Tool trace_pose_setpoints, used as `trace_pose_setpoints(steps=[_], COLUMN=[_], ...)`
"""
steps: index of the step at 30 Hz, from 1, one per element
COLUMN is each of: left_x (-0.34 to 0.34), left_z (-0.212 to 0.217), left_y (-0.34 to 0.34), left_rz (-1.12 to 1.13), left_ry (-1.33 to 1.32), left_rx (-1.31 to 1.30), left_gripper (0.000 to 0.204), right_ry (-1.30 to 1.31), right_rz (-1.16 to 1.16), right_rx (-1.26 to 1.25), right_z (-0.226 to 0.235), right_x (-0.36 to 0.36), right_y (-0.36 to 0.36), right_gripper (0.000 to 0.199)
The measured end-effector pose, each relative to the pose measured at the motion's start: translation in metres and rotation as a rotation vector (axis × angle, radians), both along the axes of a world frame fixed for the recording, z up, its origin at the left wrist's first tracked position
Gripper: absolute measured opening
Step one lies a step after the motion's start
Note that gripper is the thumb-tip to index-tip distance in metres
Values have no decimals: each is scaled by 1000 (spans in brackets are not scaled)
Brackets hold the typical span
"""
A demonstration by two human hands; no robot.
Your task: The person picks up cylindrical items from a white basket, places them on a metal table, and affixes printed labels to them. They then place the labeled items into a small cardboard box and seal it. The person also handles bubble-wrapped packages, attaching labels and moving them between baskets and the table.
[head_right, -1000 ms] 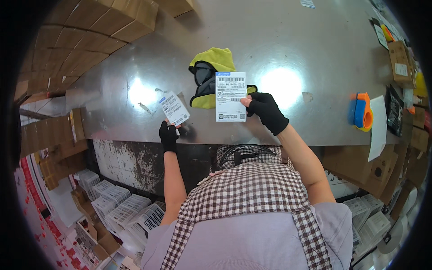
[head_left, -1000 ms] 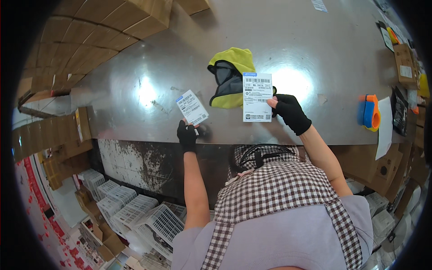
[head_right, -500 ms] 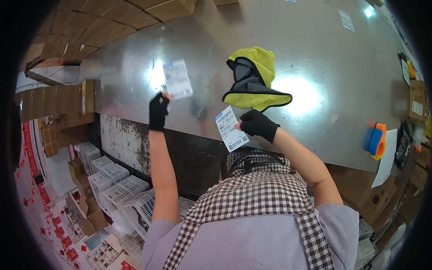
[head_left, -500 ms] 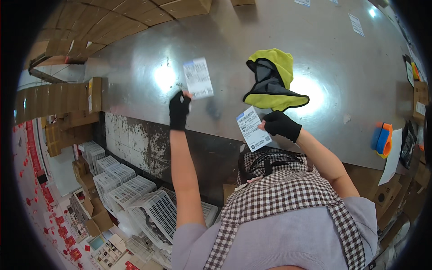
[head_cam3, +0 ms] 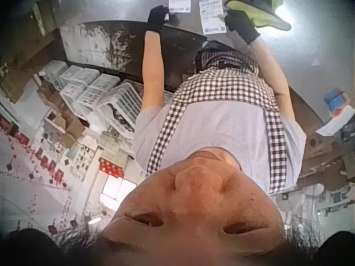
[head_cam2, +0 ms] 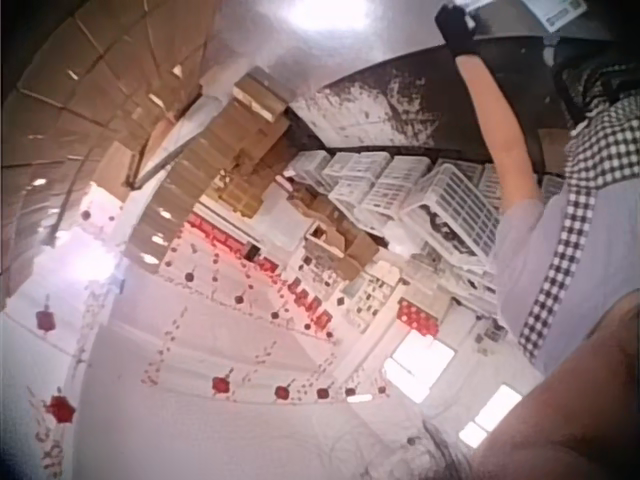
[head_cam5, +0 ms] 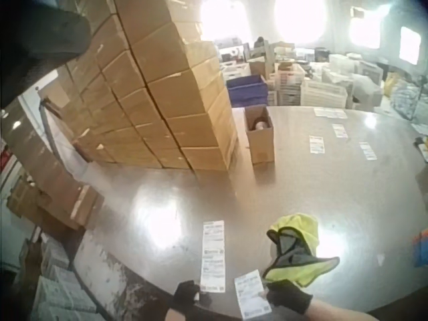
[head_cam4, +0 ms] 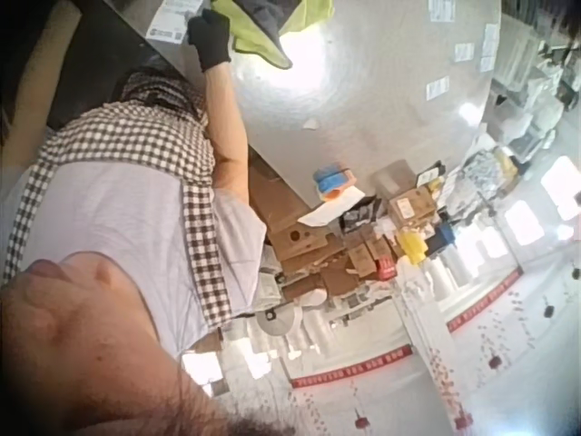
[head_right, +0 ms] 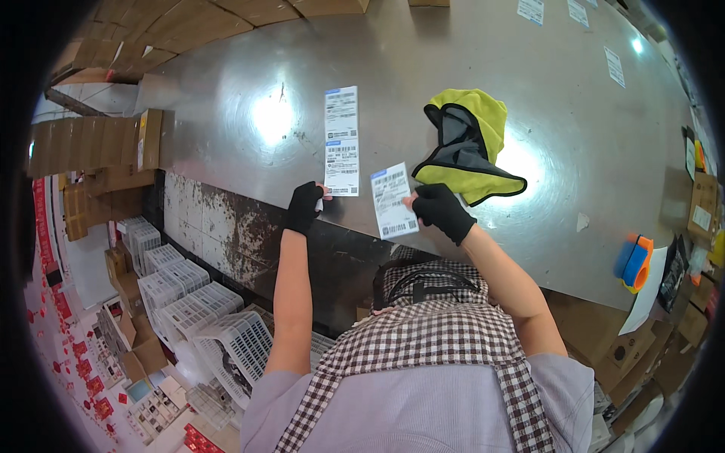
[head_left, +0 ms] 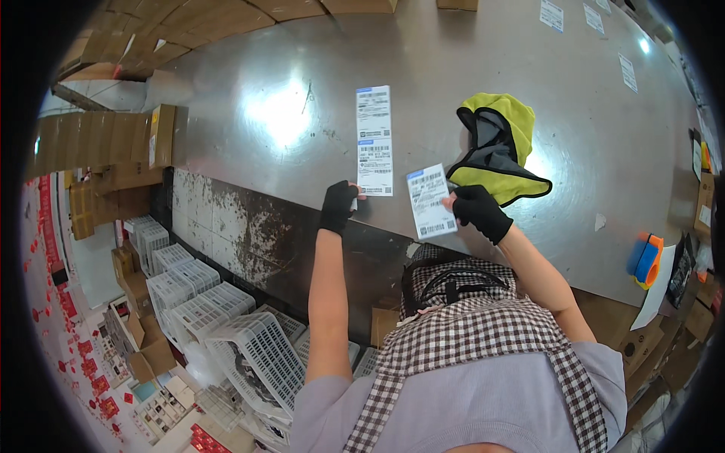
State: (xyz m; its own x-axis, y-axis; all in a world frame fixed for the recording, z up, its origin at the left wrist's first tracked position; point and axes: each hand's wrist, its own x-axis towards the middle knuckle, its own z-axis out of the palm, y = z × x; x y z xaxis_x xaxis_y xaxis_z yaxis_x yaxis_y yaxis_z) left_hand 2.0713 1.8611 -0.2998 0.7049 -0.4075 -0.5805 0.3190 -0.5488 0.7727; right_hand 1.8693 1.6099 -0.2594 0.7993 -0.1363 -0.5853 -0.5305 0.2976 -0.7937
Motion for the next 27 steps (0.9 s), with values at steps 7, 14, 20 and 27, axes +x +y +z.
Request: trace_pose_setpoints(steps=[7,14,20,27], left_x=[-22,-56,-114,-121], left_z=[-10,-17,-9,9], left_y=[17,71,144,264], left_rz=[97,413,935,636], left_ry=[-149,-521,-209,-777], left_rx=[58,38,-210,168], left_gripper=[20,36,42,9], right_ry=[19,-58,-245,-743], right_rz=[-51,48,227,768], right_rx=[-401,-965,-760,-597], right_z=[-46,-48,-13,-22], right_x=[47,48,33,97], right_y=[15,39,141,314], right_gripper=[27,24,17,13])
